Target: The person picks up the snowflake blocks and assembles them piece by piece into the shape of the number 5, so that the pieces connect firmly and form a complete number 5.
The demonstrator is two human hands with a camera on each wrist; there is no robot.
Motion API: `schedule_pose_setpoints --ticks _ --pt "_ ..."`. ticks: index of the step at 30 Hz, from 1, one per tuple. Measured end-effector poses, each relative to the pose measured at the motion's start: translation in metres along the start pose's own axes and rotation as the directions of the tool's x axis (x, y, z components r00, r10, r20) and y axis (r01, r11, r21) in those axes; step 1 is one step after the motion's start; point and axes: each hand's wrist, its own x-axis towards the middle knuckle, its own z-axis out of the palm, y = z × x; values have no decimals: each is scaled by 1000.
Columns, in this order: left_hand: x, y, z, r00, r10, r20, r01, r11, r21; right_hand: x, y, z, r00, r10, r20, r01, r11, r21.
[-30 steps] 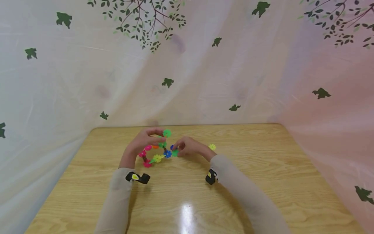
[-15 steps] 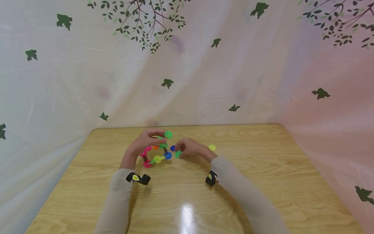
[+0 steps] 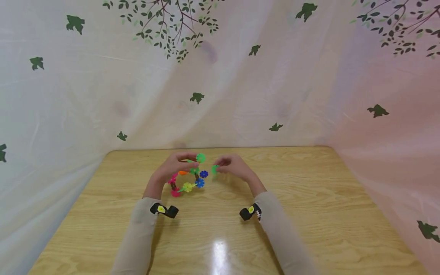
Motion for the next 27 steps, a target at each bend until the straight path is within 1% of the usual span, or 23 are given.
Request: schedule_pose_setpoints --ticks 2,5,11,20,27 --pt "1 -1 0 1000 -5 -2 5 1000 1 -2 -4 -1 998 0 -55 3 999 54" --pt "1 -2 1 1000 -13 -6 13 1000 1 -4 -10 0 993 -15 -120 27 995 95" --pt "2 -6 4 1000 -10 -3 10 1000 20 -6 -17 3 977 -60 -203 83 991 105" --pt "4 -5 10 999 -33 -3 33 999 -1 -8 -23 7 958 -99 -269 123 990 74" --pt "6 -2 15 1000 3 26 -3 1000 21 -6 -27 7 948 -130 -291 147 988 38"
